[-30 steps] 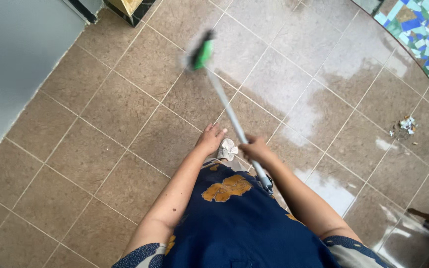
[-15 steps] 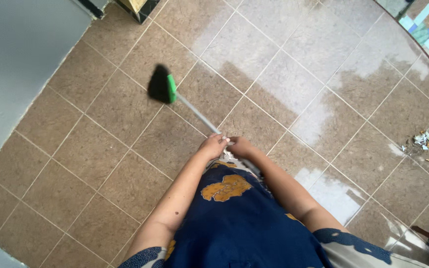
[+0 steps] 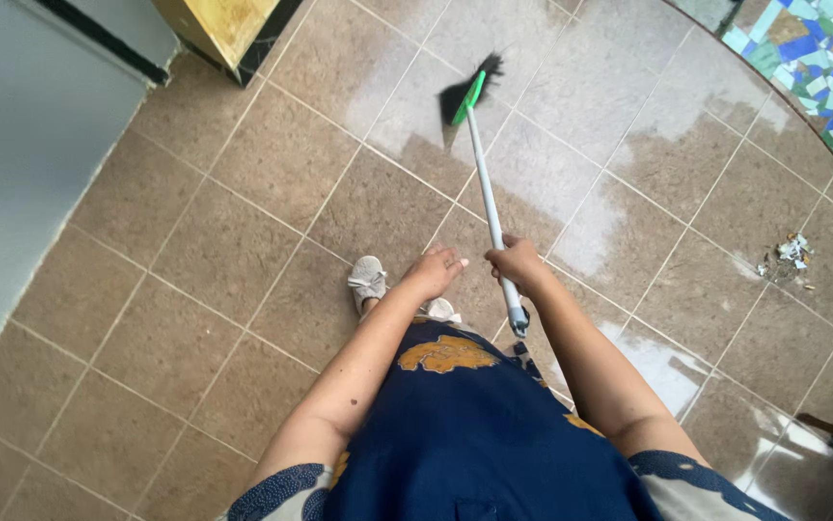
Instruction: The person sweeps the tiled floor using a broom, pushing debris across the surface.
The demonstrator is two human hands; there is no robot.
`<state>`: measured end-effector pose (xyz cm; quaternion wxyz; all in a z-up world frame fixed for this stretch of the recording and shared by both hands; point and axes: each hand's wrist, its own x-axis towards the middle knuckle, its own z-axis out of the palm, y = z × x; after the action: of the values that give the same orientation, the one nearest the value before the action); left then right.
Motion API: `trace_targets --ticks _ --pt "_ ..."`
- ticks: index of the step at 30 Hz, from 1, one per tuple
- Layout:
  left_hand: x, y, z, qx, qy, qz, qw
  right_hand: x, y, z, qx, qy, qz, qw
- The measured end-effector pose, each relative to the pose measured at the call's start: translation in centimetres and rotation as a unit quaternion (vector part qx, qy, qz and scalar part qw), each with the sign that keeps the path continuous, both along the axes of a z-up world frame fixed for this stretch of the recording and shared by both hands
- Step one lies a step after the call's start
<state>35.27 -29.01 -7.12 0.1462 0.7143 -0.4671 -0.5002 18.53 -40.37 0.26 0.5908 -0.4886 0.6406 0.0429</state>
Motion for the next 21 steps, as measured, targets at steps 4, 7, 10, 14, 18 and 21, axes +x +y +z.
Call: trace_targets --ticks 4,7,10,14,18,21 --pt "5.0 -0.9 0.6 -0.012 -0.028 -0.007 1.0 3.5 1.6 3.7 -0.03 0.041 0.071 0.996" --pt "8.6 -2.2 0.5 -0.011 -0.045 -0.003 0.999 6.3 3.0 3.6 0.034 -0.013 0.072 0.997" --pt "11.8 -1.8 -0.7 0.042 -0.035 0.016 0.998 10.9 4.4 0.3 0.075 -0.021 0.134 0.988" --pt "17.1 -0.7 -4.6 0.138 -0.104 -0.131 0.976 18.1 7.6 -4.3 0.045 -0.072 0.23 0.969" --pt "21.0 1.5 -6.9 0.11 -0.065 -0.071 0.989 22.7 9.3 -5.0 0.026 -0.049 0.291 0.955" --pt "22.6 1.6 -5.3 0.085 -0.042 -0.065 0.993 23.1 7.8 -4.6 0.049 -0.035 0.252 0.966"
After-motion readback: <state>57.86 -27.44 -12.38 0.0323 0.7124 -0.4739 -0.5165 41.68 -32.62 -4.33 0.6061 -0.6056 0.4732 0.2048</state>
